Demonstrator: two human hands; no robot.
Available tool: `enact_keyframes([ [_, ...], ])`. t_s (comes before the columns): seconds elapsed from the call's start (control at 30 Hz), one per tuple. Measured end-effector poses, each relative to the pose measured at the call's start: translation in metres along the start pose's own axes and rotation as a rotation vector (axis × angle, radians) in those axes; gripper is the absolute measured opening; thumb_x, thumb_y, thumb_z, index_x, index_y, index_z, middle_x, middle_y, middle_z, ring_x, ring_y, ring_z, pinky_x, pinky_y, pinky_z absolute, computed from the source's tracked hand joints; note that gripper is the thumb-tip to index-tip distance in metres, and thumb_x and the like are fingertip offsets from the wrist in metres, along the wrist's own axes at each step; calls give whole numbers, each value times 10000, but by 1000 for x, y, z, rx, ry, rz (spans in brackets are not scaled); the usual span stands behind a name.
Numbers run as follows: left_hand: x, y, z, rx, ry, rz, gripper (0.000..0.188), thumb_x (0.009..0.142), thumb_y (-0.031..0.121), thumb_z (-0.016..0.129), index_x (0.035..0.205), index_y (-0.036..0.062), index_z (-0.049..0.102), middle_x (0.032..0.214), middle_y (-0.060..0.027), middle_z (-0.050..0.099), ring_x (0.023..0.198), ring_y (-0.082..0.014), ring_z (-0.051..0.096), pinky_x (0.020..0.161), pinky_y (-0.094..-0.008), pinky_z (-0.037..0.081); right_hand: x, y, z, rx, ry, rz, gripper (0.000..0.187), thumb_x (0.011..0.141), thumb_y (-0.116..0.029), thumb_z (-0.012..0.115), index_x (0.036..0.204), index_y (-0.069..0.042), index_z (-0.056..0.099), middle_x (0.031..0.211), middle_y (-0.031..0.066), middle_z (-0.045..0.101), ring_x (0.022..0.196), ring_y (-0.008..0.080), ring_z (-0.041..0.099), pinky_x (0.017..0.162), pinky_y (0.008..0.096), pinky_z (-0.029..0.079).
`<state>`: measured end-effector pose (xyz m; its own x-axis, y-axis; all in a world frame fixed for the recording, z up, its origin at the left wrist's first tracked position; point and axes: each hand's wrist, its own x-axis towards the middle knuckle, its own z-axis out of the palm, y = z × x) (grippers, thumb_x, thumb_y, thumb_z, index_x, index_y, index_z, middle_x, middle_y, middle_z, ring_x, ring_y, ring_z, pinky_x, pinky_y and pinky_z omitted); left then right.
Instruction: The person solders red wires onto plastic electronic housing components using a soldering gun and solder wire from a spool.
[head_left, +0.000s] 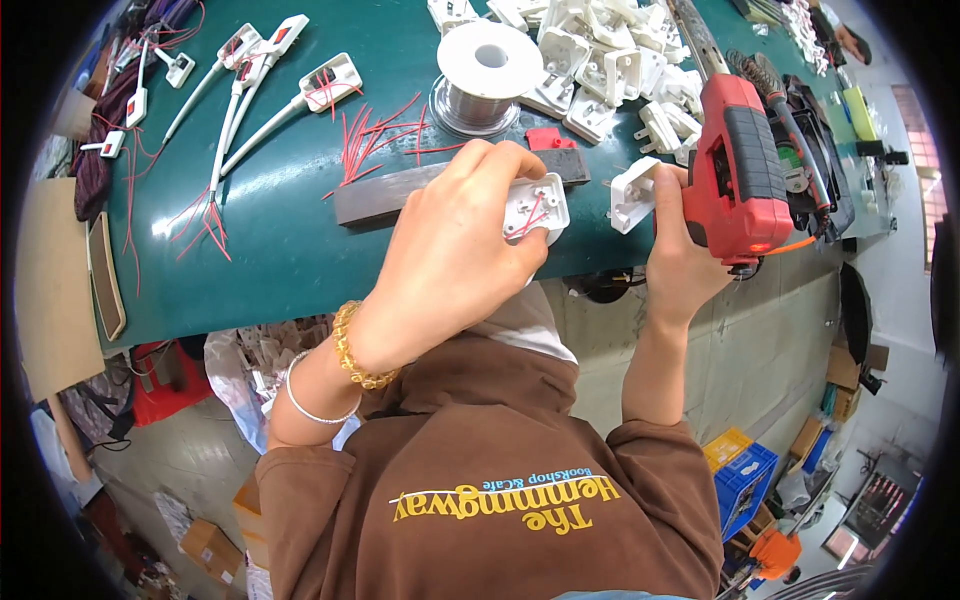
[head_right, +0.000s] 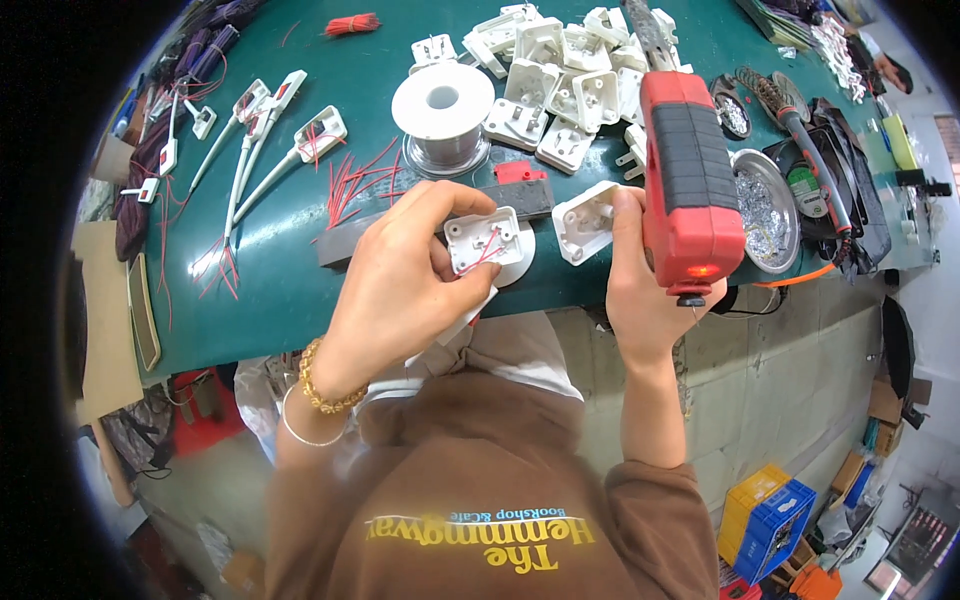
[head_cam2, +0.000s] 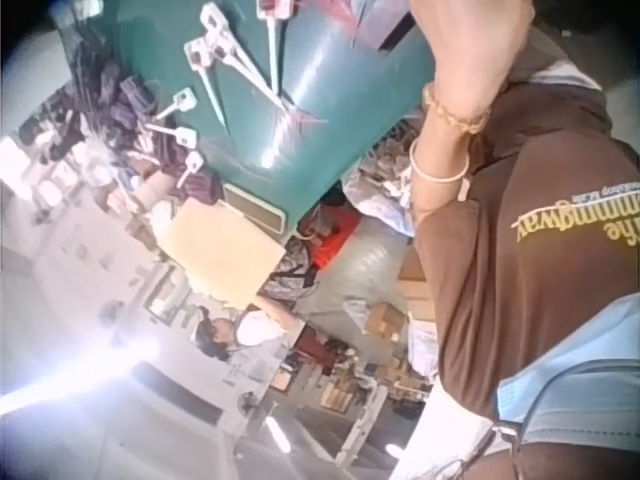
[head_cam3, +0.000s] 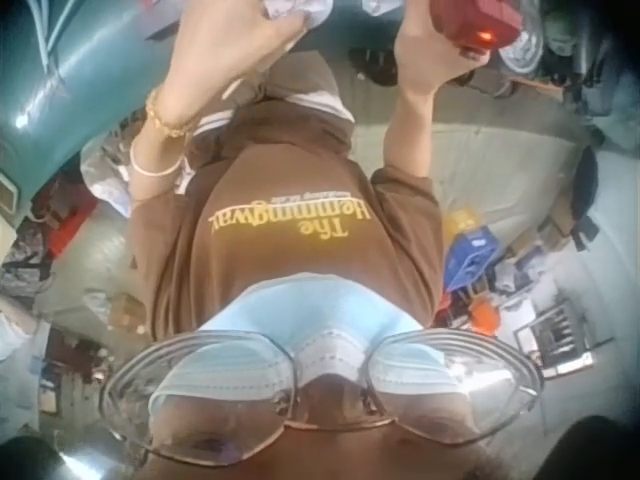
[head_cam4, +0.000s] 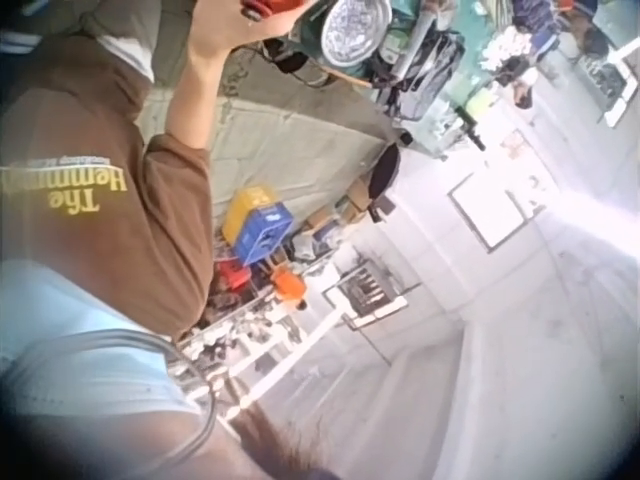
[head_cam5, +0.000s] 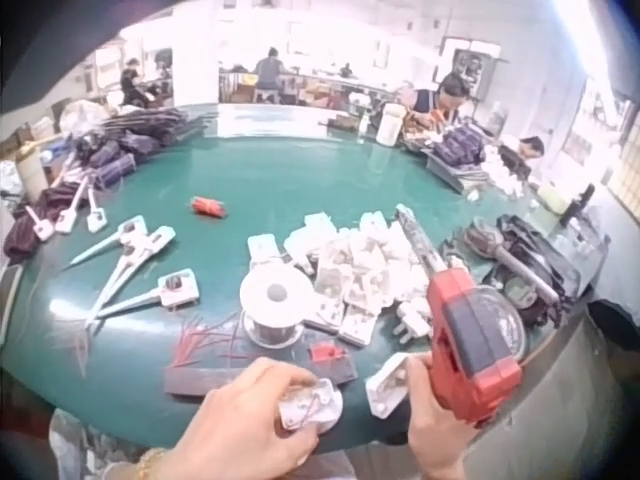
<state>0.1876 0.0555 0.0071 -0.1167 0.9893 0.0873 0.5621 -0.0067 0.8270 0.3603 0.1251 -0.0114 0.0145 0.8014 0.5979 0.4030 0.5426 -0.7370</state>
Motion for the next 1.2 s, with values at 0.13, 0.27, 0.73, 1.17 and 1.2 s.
enact_keyframes([
  [0.13,-4,-10,-2,-332,-21,-117,402,713,19,707,1085,-18,560,988,-96,596,617,-76,576,543,-225,475,-2,-10,0,68,14,102,63,814,-5,684,856,26,650,804,27,667,708,86,610,668,238,472],
  [0.27,-30,-5,-47,-1102,-46,-306,418,763,-17,649,1156,-58,510,1032,-142,579,624,-142,628,524,-229,516,-14,-15,14,22,-167,11,154,803,-26,708,916,36,622,829,48,656,710,111,610,686,245,470],
  [0.73,-314,-209,-93,551,625,-693,369,707,-38,576,1075,-11,589,983,-142,586,731,-176,606,654,-300,487,-22,-32,43,-122,-119,-313,431,693,88,665,1112,44,570,926,137,662,778,175,631,753,267,487],
  [1.17,-49,-56,-118,567,476,214,387,703,-8,683,1078,52,607,1029,-135,576,968,-312,552,827,-388,455,-32,-27,22,-116,-11,-117,298,802,3,687,1065,69,564,963,155,667,820,186,653,779,277,502],
  [1.2,-22,-68,-120,596,410,285,427,695,-12,681,1106,68,596,1060,-136,555,998,-312,538,839,-385,452,-33,-27,19,-41,-49,-83,272,808,-2,685,1044,59,566,937,142,671,807,174,648,767,272,500],
])
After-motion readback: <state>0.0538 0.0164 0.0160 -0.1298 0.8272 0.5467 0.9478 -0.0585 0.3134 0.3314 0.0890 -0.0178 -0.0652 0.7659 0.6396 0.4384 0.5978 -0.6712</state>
